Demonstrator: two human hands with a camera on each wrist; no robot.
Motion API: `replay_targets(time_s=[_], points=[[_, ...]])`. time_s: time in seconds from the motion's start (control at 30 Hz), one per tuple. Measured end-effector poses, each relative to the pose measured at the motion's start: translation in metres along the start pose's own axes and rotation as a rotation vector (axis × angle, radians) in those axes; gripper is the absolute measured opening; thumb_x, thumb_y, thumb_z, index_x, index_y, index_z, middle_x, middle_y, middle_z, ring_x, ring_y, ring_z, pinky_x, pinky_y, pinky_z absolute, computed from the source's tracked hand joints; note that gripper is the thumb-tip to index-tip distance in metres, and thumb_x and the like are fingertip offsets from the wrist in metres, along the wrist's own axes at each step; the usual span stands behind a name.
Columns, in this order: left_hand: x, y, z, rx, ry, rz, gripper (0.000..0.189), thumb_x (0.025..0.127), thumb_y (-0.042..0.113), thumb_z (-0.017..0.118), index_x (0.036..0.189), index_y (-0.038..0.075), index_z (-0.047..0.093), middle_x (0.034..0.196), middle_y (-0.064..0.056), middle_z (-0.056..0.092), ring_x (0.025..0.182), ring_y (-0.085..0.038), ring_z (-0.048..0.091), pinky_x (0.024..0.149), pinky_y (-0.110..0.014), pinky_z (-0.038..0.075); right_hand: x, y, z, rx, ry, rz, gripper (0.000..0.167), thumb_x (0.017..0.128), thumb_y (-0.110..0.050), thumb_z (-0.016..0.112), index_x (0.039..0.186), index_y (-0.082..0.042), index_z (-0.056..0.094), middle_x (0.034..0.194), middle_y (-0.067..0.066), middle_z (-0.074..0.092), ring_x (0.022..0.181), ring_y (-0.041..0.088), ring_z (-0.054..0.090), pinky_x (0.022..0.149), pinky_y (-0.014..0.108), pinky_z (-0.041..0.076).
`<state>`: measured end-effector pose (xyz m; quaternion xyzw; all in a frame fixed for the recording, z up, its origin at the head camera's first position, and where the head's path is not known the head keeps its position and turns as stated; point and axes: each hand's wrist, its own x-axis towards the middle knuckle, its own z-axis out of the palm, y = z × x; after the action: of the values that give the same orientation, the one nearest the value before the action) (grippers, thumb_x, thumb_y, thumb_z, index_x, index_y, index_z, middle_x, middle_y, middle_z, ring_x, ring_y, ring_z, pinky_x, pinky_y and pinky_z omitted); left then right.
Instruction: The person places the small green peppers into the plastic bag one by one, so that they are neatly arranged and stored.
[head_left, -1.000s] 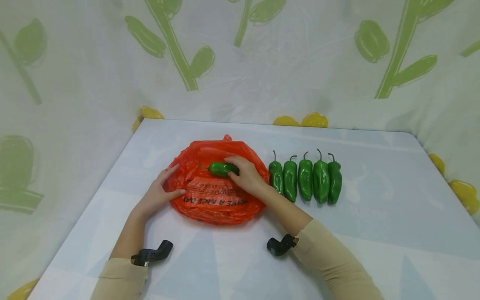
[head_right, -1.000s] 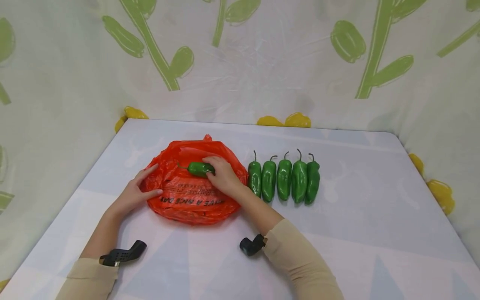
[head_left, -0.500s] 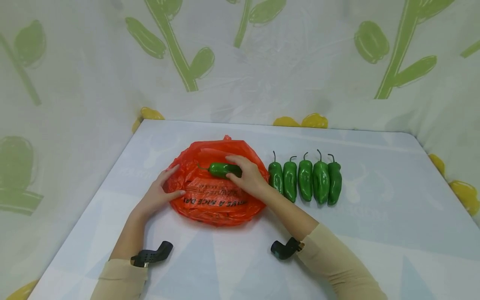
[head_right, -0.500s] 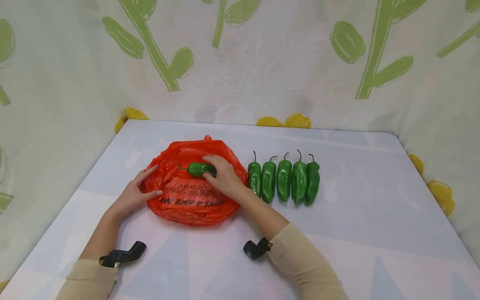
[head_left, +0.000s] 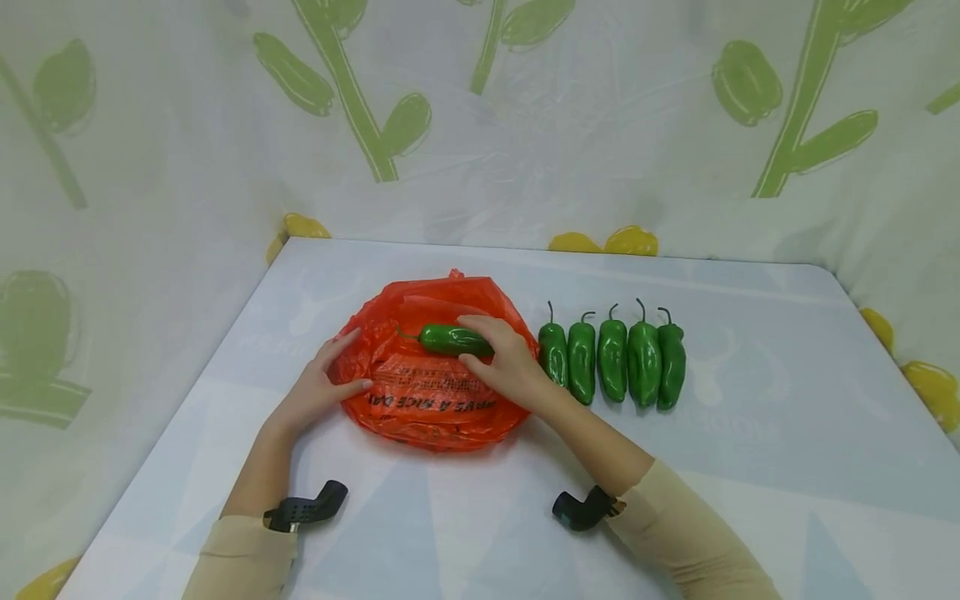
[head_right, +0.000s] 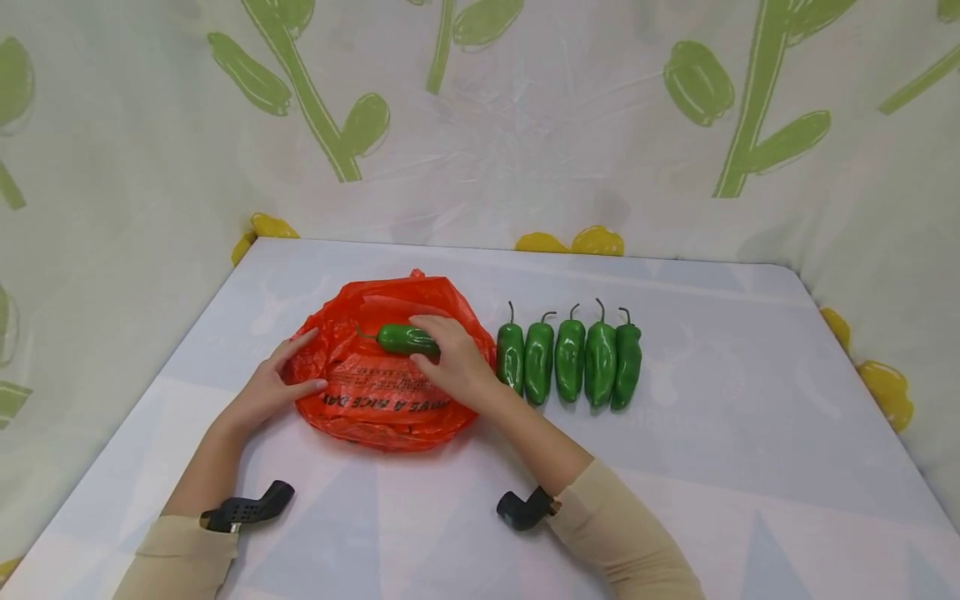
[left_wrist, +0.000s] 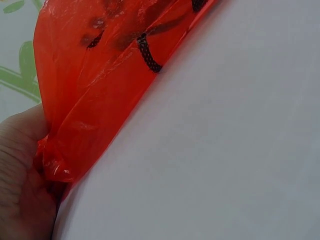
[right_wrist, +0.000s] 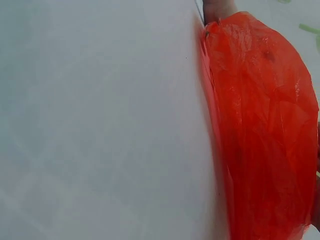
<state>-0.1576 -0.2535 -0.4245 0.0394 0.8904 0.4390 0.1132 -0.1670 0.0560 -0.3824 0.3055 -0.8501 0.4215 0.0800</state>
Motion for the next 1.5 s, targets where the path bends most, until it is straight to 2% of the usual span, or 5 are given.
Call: replay_targets(time_s=[0.27,0.6,0.9,1.3,1.5], points=[[0.0,0.003,0.0,-0.008,0.0,0.021,0.087,0.081,0.039,0.072,0.151,0.03,0.021,0.157,-0.016,0.012,0.142,-0.041,0.008,0.103,-0.067,0.027,-0.008,-0.001,-0.009,0.039,0.052,0.004,0.05,0.082,-0.008,0.072,0.129,-0.002,0.055,0.131,0.013,0.056,0.125,0.026,0.049,0.101,0.039,0.045],[-0.001,0.005,0.0,-0.003,-0.001,0.02,0.087,0.081,0.037,0.073,0.151,0.031,0.021,0.157,-0.017,0.011,0.143,-0.042,0.007,0.102,-0.068,0.028,-0.015,0.001,-0.019,0.074,0.085,-0.071,0.056,0.077,-0.009,0.078,0.127,0.001,0.055,0.128,0.016,0.058,0.123,0.028,0.051,0.099,0.04,0.046],[-0.001,0.005,-0.001,-0.004,0.003,0.022,0.086,0.081,0.038,0.072,0.151,0.031,0.022,0.157,-0.016,0.013,0.142,-0.041,0.008,0.102,-0.067,0.029,-0.024,-0.002,-0.034,0.116,0.053,0.037,0.062,0.076,-0.016,0.08,0.131,-0.005,0.053,0.132,0.011,0.055,0.125,0.025,0.047,0.099,0.046,0.046],[0.0,0.002,0.0,-0.021,0.006,0.02,0.087,0.08,0.039,0.073,0.151,0.03,0.023,0.157,-0.015,0.013,0.143,-0.041,0.009,0.102,-0.065,0.031,-0.033,0.003,-0.052,0.141,0.098,-0.019,0.067,0.073,-0.009,0.081,0.131,0.001,0.051,0.133,0.016,0.053,0.126,0.028,0.046,0.099,0.053,0.043],[0.0,0.0,0.001,-0.018,0.008,0.024,0.086,0.08,0.04,0.073,0.15,0.031,0.023,0.157,-0.014,0.014,0.143,-0.04,0.01,0.102,-0.065,0.032,-0.039,0.005,-0.061,0.13,0.114,0.027,0.068,0.073,-0.009,0.081,0.133,-0.002,0.05,0.135,0.013,0.053,0.127,0.027,0.046,0.099,0.056,0.042]])
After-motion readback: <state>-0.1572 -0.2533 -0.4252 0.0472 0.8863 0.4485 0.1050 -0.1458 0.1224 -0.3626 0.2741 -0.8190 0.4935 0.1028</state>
